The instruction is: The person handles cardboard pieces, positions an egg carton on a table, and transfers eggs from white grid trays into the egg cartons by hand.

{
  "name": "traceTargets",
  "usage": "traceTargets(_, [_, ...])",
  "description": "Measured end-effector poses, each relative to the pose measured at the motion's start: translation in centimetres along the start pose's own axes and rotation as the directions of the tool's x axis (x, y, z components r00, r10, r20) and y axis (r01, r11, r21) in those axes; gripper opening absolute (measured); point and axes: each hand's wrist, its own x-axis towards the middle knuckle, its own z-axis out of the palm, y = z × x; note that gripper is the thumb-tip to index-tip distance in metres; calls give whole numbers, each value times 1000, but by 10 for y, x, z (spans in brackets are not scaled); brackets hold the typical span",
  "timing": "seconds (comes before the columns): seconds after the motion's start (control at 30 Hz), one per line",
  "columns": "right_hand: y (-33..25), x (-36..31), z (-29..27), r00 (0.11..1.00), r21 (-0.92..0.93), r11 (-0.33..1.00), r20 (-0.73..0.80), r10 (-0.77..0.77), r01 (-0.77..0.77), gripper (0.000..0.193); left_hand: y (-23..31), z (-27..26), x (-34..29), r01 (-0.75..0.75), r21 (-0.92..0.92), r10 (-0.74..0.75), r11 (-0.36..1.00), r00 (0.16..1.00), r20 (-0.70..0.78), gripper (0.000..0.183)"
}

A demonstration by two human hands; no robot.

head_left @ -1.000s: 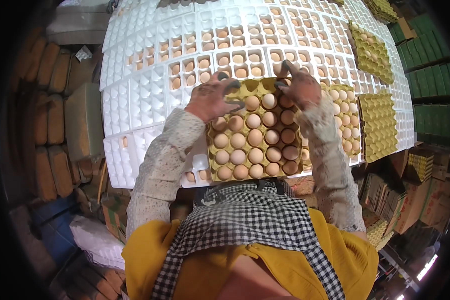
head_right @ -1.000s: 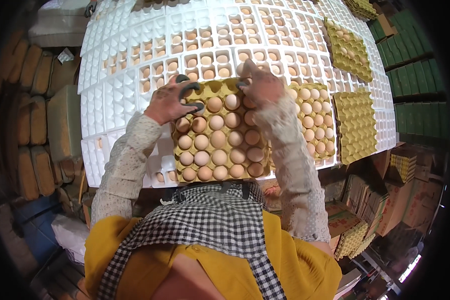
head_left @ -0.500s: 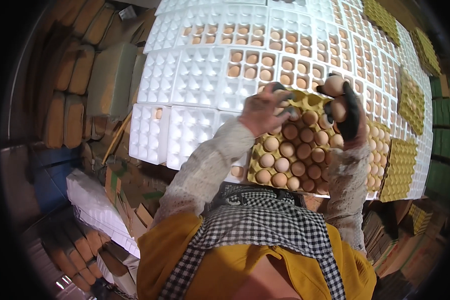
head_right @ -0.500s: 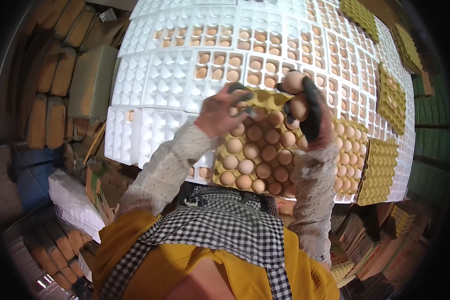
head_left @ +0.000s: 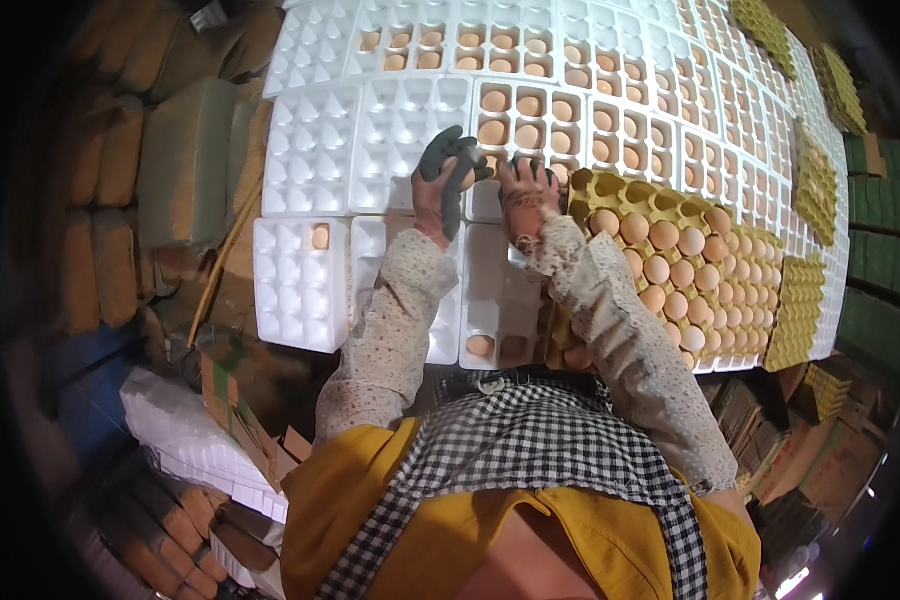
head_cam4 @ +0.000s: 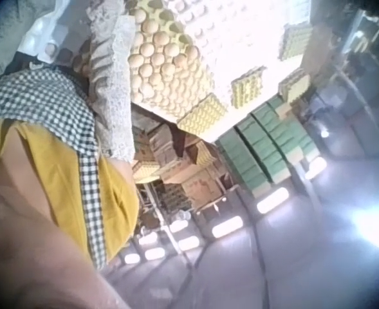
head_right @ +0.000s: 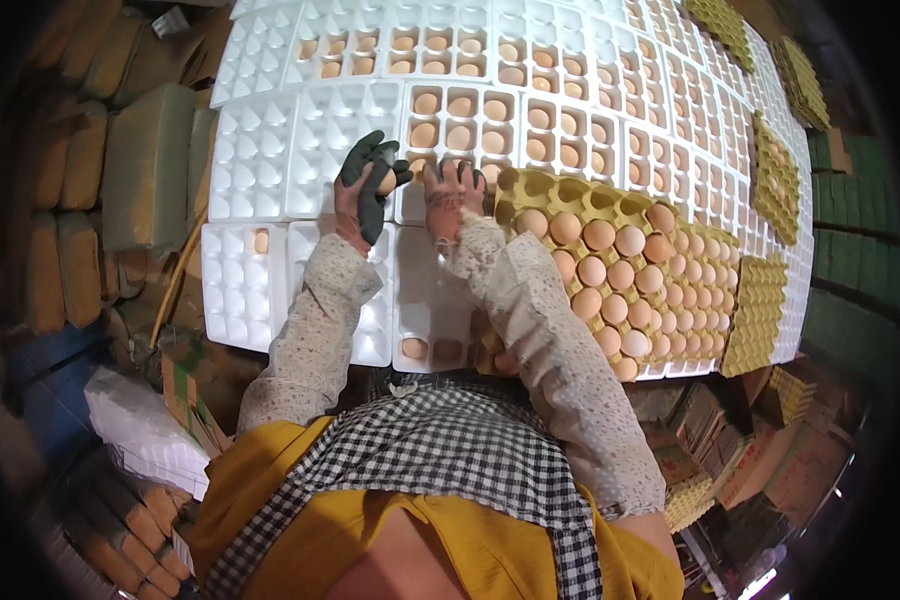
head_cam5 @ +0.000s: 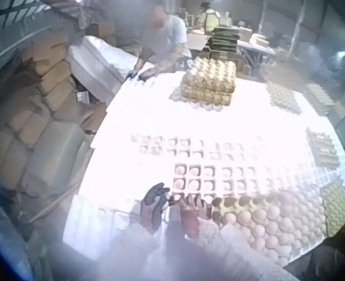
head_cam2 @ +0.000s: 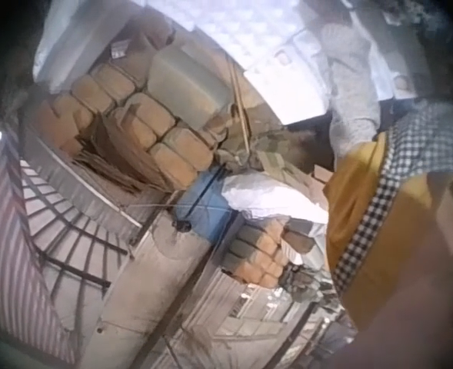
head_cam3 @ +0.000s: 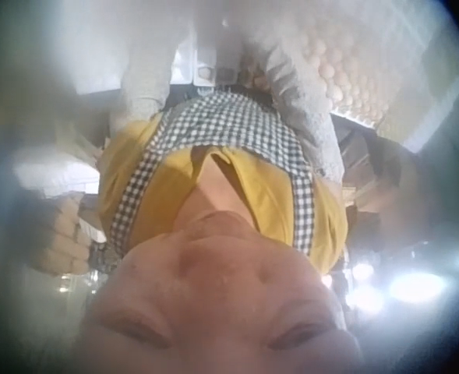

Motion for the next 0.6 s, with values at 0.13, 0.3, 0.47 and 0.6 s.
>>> traceTargets(0.13, [16, -36, -30, 974, 49, 988, -177, -139, 150, 49, -64, -11, 7, -430, 778, 363, 459, 890, 277, 43])
traceTargets(0.3, [133, -106, -121, 801, 389, 891, -441, 405, -236, 45, -43, 16, -4, -503, 809, 315, 304, 855, 412, 41])
traceTargets(0.47, [224, -99, -130, 756, 38, 756, 15, 654, -654, 52, 0, 112, -28, -713, 697, -44, 77, 696, 717, 58])
traceTargets(0.6, [254, -105, -128, 779, 117, 771, 72, 622, -626, 43, -24, 123, -37, -818, 573, -63, -61, 576, 815, 53])
